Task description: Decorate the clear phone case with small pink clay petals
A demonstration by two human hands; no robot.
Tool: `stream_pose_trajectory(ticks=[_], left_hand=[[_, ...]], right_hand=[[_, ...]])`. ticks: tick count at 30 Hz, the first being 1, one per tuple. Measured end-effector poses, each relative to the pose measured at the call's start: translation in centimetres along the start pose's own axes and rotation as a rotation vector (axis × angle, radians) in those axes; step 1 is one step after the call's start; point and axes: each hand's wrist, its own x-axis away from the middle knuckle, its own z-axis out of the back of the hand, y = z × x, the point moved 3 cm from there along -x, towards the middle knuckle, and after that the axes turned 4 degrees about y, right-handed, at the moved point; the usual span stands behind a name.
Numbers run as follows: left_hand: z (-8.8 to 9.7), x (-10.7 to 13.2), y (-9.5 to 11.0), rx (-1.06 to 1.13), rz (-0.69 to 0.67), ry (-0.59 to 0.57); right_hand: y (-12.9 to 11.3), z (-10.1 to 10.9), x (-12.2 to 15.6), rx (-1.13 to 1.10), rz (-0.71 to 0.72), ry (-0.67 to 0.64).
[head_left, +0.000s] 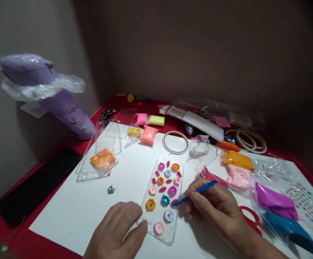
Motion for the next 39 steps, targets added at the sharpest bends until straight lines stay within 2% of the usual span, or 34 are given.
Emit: stream_pose_trajectory(ticks=[8, 20, 29, 39], left_hand=[[-0.11, -0.03, 0.02, -0.032, -0.006, -0.002], [0.0, 0.24, 0.07, -0.021, 0.006, -0.017], [-0.07, 0.45, -0.09, -0.014, -0.016, -0.027], [0.07, 0.11, 0.04, -0.01, -0.001, -0.017]], right_hand=[[-0.27, 0.05, 0.01, 0.055, 0.062, 0.029], [-0.21, -0.07, -0.18, 0.022, 0.026, 0.04], [0.1, 0.3, -0.06, -0.004, -0.018, 0.111], [-0.36, 0.11, -0.24, 0.036, 0.058, 0.071]])
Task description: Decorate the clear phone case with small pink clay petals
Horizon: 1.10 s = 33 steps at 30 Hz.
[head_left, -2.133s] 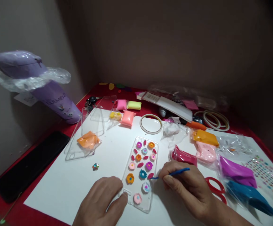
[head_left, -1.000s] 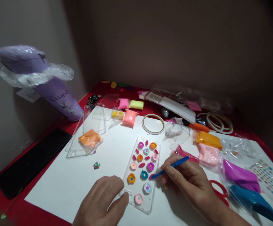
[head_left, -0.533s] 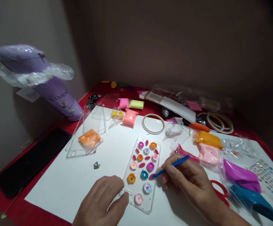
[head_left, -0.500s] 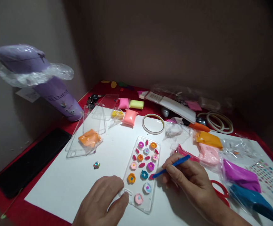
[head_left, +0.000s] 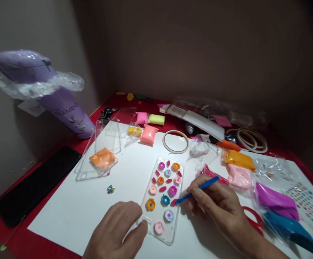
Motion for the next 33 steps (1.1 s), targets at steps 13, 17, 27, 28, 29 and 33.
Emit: stream_pose_trajectory(ticks=[13, 17, 27, 28, 29, 33], left_hand=[[-0.06, 0.17, -0.09, -0.006, 0.005, 0.003], [-0.07, 0.57, -0.22, -0.006, -0.005, -0.002], [-0.12, 0.5, -0.12, -0.014, -0.005, -0.016], [-0.06, 0.53, -0.09, -0.016, -0.008, -0.005], [-0.03, 0.59, -0.07, -0.021, -0.011, 0.001], [-0.07, 0.8, -0.05, -0.032, -0.018, -0.014]], right_hand=[[0.45, 0.39, 0.33, 0.125, -0.025, -0.122], [0.26, 0.45, 0.23, 0.154, -0.041, -0.125], [0.37, 0.38, 0.46, 0.128, -0.058, -0.114], [0.44, 0.41, 0.46, 0.121, -0.058, -0.111], [0.49, 0.43, 0.45, 0.111, -0.051, -0.107], [0.59, 0.51, 0.38, 0.054, -0.051, -0.099]])
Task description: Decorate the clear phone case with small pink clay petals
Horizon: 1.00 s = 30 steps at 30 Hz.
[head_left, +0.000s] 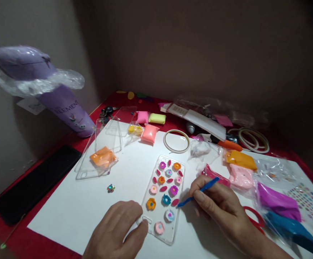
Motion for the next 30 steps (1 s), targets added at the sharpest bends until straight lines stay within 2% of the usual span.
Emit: stream_pose_trajectory(ticks=[5, 8, 16, 27, 30], left_hand=[[-0.06, -0.17, -0.06, 0.001, -0.013, -0.01], [0.0, -0.18, -0.13, 0.014, -0.006, -0.013], [0.1, 0.07, -0.04, 0.019, -0.007, -0.016], [-0.09, 0.3, -0.25, 0.007, -0.004, -0.035], [-0.12, 0.27, -0.23, -0.01, -0.009, 0.019]], right_hand=[[0.15, 0.05, -0.03, -0.035, -0.088, -0.057], [-0.05, 0.09, -0.13, 0.024, -0.083, -0.071], [0.06, 0.11, -0.08, 0.082, -0.126, -0.049], [-0.18, 0.03, -0.14, 0.053, -0.127, -0.034], [-0.21, 0.02, -0.16, 0.062, -0.125, -0.035]])
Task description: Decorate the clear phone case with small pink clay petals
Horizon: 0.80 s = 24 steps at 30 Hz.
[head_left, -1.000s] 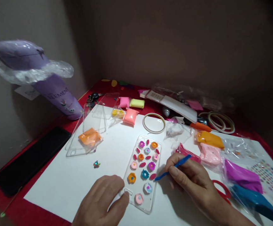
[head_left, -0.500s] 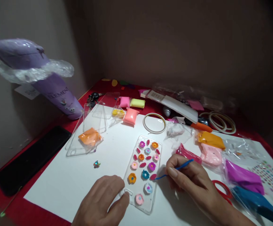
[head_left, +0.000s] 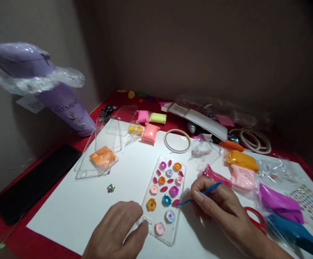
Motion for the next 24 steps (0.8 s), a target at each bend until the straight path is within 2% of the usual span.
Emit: stream_pose_trajectory(ticks=[2, 6, 15, 24], left_hand=[[-0.02, -0.07, 0.03, -0.009, -0.009, 0.008], [-0.05, -0.19, 0.05, -0.005, -0.014, -0.061], [0.19, -0.31, 0.05, -0.011, -0.005, -0.029], [0.25, 0.08, -0.05, -0.007, -0.012, -0.08]], right_hand=[[-0.03, 0.02, -0.02, 0.013, 0.005, 0.011], [-0.03, -0.01, 0.04, 0.005, 0.001, 0.017], [-0.01, -0.04, -0.11, -0.065, -0.012, 0.055], [-0.25, -0.1, -0.07, -0.028, -0.003, 0.047]])
